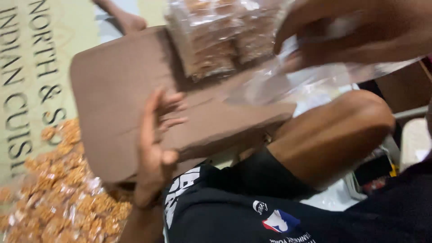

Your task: Manually packaging snack clusters into clear plastic bags and stacking the finished products.

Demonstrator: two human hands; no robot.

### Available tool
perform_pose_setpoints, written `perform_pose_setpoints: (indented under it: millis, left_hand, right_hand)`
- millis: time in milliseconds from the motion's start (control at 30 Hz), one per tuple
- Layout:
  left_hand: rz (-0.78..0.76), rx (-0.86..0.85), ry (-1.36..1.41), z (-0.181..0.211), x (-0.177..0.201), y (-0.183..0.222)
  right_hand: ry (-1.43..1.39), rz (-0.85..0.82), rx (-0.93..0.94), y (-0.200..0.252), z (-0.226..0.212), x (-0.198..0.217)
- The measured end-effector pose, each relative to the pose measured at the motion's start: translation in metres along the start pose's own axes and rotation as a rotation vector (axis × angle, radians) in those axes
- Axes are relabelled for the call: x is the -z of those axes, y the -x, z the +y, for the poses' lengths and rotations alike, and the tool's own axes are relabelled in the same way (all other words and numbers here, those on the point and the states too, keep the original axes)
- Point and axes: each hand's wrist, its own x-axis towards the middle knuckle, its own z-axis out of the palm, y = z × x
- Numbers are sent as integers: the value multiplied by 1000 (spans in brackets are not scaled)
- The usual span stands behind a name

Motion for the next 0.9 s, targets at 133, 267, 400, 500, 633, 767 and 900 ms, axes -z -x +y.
perform_pose_setpoints:
  millis: [133,267,400,500,633,767,900]
  left_hand:
    - [-232,160,204,10,5,-23]
    - [-295,211,708,-20,35,-3]
    - [-79,207,334,-36,42,11]
    - [73,88,412,-66,53,27]
    - [393,40,55,-50,59,25]
    - [525,-194,-98,-41,55,33]
    - [552,-119,-552,-64,61,58]
  right_hand:
    - [192,-161,22,-102,-154,-26]
    - [223,90,550,-149,-150,-59]
    - [111,97,637,-168,-148,-67]
    - [41,-35,471,-167,-151,-64]
    - [203,283,630,-154,-114,-73]
    - [339,408,760,-141,-81,-112]
    - [535,446,988,-136,-70,-153]
